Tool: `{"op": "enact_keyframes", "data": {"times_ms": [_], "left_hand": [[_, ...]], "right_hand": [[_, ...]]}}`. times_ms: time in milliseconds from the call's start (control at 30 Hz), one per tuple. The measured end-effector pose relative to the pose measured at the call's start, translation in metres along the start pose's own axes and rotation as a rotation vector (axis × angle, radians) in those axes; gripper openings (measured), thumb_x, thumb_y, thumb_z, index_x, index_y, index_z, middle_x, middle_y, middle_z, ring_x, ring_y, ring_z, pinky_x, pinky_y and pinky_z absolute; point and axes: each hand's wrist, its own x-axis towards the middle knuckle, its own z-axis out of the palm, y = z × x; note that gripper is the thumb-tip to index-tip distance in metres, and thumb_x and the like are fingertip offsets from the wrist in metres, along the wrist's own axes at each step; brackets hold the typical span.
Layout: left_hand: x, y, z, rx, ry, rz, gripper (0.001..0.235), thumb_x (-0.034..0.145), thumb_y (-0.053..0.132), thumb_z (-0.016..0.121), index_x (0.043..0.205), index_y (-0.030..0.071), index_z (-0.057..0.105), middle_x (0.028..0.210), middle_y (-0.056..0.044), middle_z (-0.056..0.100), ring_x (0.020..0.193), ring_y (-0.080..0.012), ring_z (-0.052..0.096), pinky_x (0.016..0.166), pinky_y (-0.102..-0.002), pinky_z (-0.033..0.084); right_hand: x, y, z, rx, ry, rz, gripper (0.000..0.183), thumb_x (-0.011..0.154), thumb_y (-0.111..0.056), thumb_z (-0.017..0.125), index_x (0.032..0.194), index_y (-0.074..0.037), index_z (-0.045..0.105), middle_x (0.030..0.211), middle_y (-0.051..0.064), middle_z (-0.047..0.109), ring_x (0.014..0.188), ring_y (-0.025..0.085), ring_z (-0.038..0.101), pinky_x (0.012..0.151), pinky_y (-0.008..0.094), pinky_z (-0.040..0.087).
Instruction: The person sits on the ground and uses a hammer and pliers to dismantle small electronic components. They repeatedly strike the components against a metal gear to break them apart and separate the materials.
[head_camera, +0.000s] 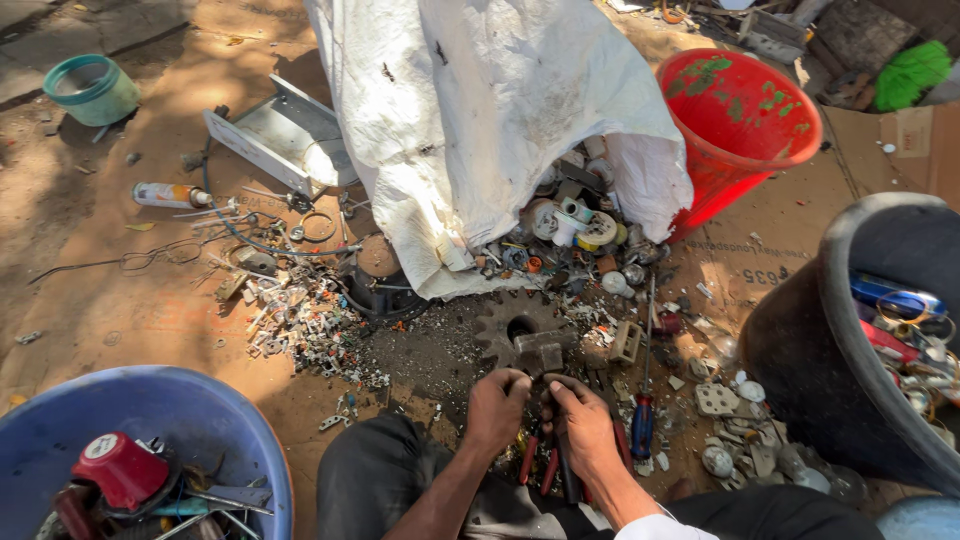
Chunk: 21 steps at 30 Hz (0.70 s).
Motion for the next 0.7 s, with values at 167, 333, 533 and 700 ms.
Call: {"op": "enact_keyframes", "data": {"times_ms": [167,333,533,700], "left_hand": [[0.090,-0.016,-0.082,-0.119,0.550,-0.134,0.026,0.099,0.020,0.066,0.104,-0.004,0.077,0.084,-0.012,0.071,0.071,-0.0186,0.059,0.066,-0.038,0.048],[0.184,-0.065,-0.129,-0.519,0.868,-0.187,0.024,0.094,0.014,0.071,0.107,-0.007,0.075,0.089,-0.009,0.073,0.072,-0.0159,0.061,0.067,-0.032,0.050],[0.205,-0.102,-0.123,-0.752,0.815,-0.308,0.020,0.095,0.010,0.067,0.105,-0.007,0.070,0.080,-0.009,0.067,0.059,-0.0147,0.057,0.050,-0.032,0.044],[0.202,-0.102,-0.127,-0.762,0.836,-0.245,0.019,0.096,0.010,0.068,0.104,-0.007,0.070,0.078,-0.008,0.066,0.057,-0.0119,0.056,0.049,-0.029,0.044]], "right_hand": [[0.019,0.007,-0.003,0.012,-0.022,0.029,0.028,0.093,-0.011,0.065,0.119,0.001,0.066,0.083,0.008,0.066,0.066,0.018,0.061,0.056,0.034,0.049],[0.025,0.013,0.001,-0.051,-0.006,0.098,0.028,0.095,-0.012,0.063,0.118,0.002,0.066,0.083,0.009,0.066,0.065,0.018,0.060,0.056,0.035,0.049],[0.024,0.013,0.003,-0.059,0.013,0.124,0.028,0.096,-0.013,0.063,0.119,0.002,0.066,0.084,0.009,0.065,0.065,0.018,0.059,0.056,0.034,0.048],[0.025,0.017,0.005,-0.072,0.012,0.126,0.028,0.096,-0.013,0.063,0.118,0.003,0.066,0.083,0.009,0.065,0.065,0.018,0.059,0.055,0.034,0.048]]}}
